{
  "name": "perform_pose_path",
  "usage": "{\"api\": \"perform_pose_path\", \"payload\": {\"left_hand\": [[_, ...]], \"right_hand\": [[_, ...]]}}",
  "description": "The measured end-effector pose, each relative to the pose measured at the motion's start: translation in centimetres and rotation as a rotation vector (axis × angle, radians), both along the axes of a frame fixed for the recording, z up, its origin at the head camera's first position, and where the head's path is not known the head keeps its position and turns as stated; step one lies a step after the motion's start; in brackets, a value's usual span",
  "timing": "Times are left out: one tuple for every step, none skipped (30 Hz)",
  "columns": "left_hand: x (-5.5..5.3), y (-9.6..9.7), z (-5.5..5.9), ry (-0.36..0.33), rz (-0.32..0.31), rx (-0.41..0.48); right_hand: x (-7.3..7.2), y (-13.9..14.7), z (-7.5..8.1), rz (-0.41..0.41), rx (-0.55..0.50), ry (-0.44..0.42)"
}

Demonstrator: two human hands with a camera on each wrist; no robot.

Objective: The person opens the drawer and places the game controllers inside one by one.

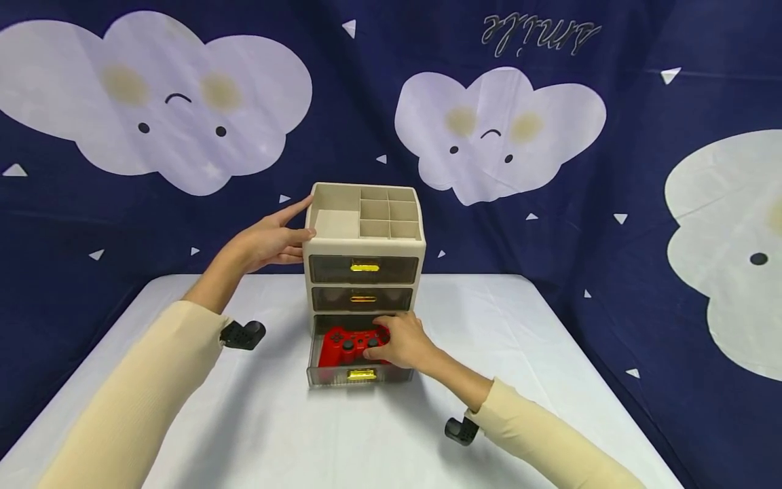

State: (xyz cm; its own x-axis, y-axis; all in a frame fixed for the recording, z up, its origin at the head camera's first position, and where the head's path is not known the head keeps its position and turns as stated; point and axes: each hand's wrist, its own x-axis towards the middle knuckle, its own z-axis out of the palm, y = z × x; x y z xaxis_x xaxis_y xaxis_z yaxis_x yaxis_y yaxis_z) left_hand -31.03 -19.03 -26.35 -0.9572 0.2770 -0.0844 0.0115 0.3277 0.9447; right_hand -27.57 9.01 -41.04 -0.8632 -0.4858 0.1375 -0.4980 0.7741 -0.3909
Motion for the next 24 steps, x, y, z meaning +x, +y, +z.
{"api": "perform_pose_path", "payload": {"left_hand": [[0.0, 0.0, 0.0, -0.001, 0.003, 0.000], [0.0, 0.0, 0.1, -0.001, 0.007, -0.003], [0.0, 0.0, 0.1, -0.004, 0.009, -0.002], [0.0, 0.1, 0.1, -0.006, 0.011, -0.002], [0.0, 0.1, 0.1, -0.007, 0.013, -0.004], [0.0, 0.2, 0.2, -0.009, 0.014, -0.004], [0.0, 0.2, 0.2, -0.010, 0.017, -0.002], [0.0, 0.2, 0.2, -0.010, 0.018, -0.004], [0.0, 0.2, 0.3, -0.010, 0.019, -0.004], [0.0, 0.3, 0.3, -0.008, 0.021, -0.007], [0.0, 0.3, 0.4, -0.007, 0.022, -0.008], [0.0, 0.3, 0.5, -0.005, 0.022, -0.009], [-0.1, 0.3, 0.5, -0.005, 0.022, -0.010], [-0.1, 0.4, 0.6, -0.005, 0.018, -0.010], [-0.1, 0.4, 0.6, -0.005, 0.016, -0.011], [-0.1, 0.5, 0.7, -0.005, 0.016, -0.013], [-0.1, 0.5, 0.7, -0.006, 0.016, -0.011], [-0.1, 0.5, 0.7, -0.009, 0.017, -0.011], [-0.1, 0.5, 0.7, -0.010, 0.020, -0.014], [0.0, 0.5, 0.7, -0.012, 0.023, -0.017], [0.0, 0.5, 0.7, -0.013, 0.027, -0.020], [0.1, 0.5, 0.7, -0.015, 0.031, -0.020], [0.1, 0.5, 0.6, -0.016, 0.033, -0.021], [0.1, 0.5, 0.6, -0.017, 0.033, -0.021]], "right_hand": [[0.0, 0.1, 0.2, 0.004, -0.024, 0.002], [0.1, 0.3, 0.5, 0.002, -0.049, -0.004], [0.1, 0.5, 0.8, -0.001, -0.070, -0.011], [0.2, 0.8, 1.0, -0.011, -0.087, -0.023], [0.4, 1.1, 1.2, -0.026, -0.097, -0.034], [0.5, 1.4, 1.4, -0.038, -0.103, -0.040], [0.6, 1.8, 1.4, -0.051, -0.102, -0.047], [0.8, 2.1, 1.5, -0.066, -0.102, -0.061], [0.9, 2.4, 1.4, -0.079, -0.097, -0.072], [1.0, 2.8, 1.4, -0.089, -0.095, -0.084], [1.2, 3.2, 1.4, -0.099, -0.091, -0.098], [1.3, 3.6, 1.4, -0.112, -0.091, -0.118], [1.4, 3.9, 1.3, -0.125, -0.089, -0.140], [1.5, 4.3, 1.3, -0.135, -0.088, -0.156], [1.6, 4.7, 1.2, -0.143, -0.083, -0.169], [1.7, 5.1, 1.2, -0.151, -0.081, -0.186], [1.8, 5.5, 1.0, -0.155, -0.080, -0.201], [1.9, 5.8, 0.9, -0.156, -0.081, -0.219], [1.9, 6.1, 0.6, -0.150, -0.081, -0.234], [2.0, 6.3, 0.4, -0.144, -0.083, -0.250], [2.0, 6.5, 0.1, -0.136, -0.090, -0.268], [2.0, 6.7, -0.2, -0.125, -0.101, -0.290], [2.1, 6.9, -0.5, -0.114, -0.110, -0.307], [2.1, 7.0, -0.7, -0.100, -0.123, -0.319]]}}
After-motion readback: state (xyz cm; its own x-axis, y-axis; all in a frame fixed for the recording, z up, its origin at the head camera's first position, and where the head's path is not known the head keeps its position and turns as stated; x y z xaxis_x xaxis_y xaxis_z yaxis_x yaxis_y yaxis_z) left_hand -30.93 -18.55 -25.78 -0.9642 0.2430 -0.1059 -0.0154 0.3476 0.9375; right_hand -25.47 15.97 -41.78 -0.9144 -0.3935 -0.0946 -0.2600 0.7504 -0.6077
